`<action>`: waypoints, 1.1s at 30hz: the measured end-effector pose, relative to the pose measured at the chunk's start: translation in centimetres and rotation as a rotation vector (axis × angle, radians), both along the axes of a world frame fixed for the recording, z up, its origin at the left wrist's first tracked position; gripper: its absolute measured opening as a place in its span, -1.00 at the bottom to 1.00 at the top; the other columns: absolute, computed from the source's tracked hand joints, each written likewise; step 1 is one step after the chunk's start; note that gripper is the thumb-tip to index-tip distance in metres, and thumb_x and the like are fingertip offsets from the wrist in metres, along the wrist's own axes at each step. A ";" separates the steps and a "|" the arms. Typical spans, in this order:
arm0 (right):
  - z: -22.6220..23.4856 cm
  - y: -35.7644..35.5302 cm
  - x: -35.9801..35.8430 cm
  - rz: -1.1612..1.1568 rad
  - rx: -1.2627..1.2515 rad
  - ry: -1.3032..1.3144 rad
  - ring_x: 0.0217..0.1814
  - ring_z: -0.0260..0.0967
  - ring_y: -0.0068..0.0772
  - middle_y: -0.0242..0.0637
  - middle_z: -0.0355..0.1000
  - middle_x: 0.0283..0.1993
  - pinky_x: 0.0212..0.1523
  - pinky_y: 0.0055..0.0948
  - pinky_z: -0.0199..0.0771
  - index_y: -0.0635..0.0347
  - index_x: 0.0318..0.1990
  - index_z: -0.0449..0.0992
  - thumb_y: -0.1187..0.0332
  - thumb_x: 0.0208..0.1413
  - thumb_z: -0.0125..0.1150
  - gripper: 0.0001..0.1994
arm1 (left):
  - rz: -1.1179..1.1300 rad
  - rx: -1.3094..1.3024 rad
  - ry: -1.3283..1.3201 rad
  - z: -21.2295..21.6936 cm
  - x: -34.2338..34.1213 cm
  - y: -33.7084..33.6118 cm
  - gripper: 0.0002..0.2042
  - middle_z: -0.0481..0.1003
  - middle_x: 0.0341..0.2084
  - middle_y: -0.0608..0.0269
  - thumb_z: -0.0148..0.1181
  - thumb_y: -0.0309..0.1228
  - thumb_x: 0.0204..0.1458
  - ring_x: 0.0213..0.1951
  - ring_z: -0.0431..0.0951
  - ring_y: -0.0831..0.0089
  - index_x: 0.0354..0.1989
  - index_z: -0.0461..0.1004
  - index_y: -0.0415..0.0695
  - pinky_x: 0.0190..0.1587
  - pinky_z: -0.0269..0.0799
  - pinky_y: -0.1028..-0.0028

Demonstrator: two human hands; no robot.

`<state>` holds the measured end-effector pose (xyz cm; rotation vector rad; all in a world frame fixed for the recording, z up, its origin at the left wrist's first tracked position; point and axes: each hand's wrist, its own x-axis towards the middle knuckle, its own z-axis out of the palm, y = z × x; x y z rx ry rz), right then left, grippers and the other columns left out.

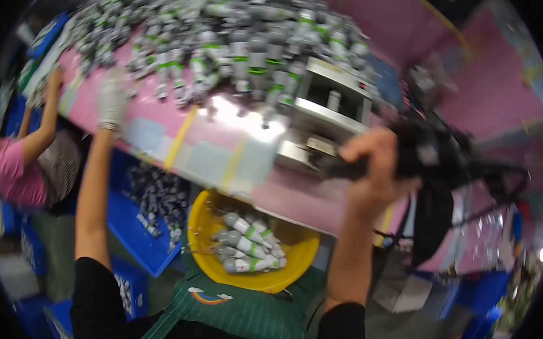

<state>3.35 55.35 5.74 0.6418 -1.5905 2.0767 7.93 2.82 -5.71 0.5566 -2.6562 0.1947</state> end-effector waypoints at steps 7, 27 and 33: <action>0.7 -3.3 -0.7 -0.117 0.001 -0.043 -0.67 0.31 -0.48 -0.28 0.35 -0.62 -0.56 -0.47 0.40 0.37 -0.28 0.40 0.52 0.17 0.18 -0.90 | -0.103 0.264 -0.050 -1.7 1.3 -6.4 -0.67 0.52 -0.09 0.01 0.12 -0.54 0.05 -0.03 0.51 0.05 0.03 0.52 -0.10 0.03 0.41 0.19; -2.0 -2.7 3.5 0.060 -0.045 -0.267 -0.65 0.34 -0.42 -0.25 0.33 -0.60 -0.57 -0.47 0.39 0.36 -0.25 0.36 0.43 0.22 0.15 -0.85 | -0.861 0.729 0.057 -0.2 6.4 35.1 -0.64 0.51 -0.32 0.15 0.40 -0.41 -0.16 -0.24 0.50 0.11 -0.13 0.51 -0.13 -0.18 0.39 0.19; -2.7 -2.8 3.6 0.064 0.010 -0.265 -0.64 0.34 -0.44 -0.25 0.34 -0.62 -0.56 -0.46 0.39 0.36 -0.36 0.38 0.42 0.22 0.16 -0.82 | -0.857 0.777 -0.003 -0.2 5.8 35.2 -0.64 0.51 -0.30 0.16 0.39 -0.40 -0.17 -0.20 0.49 0.11 -0.13 0.51 -0.12 -0.16 0.37 0.18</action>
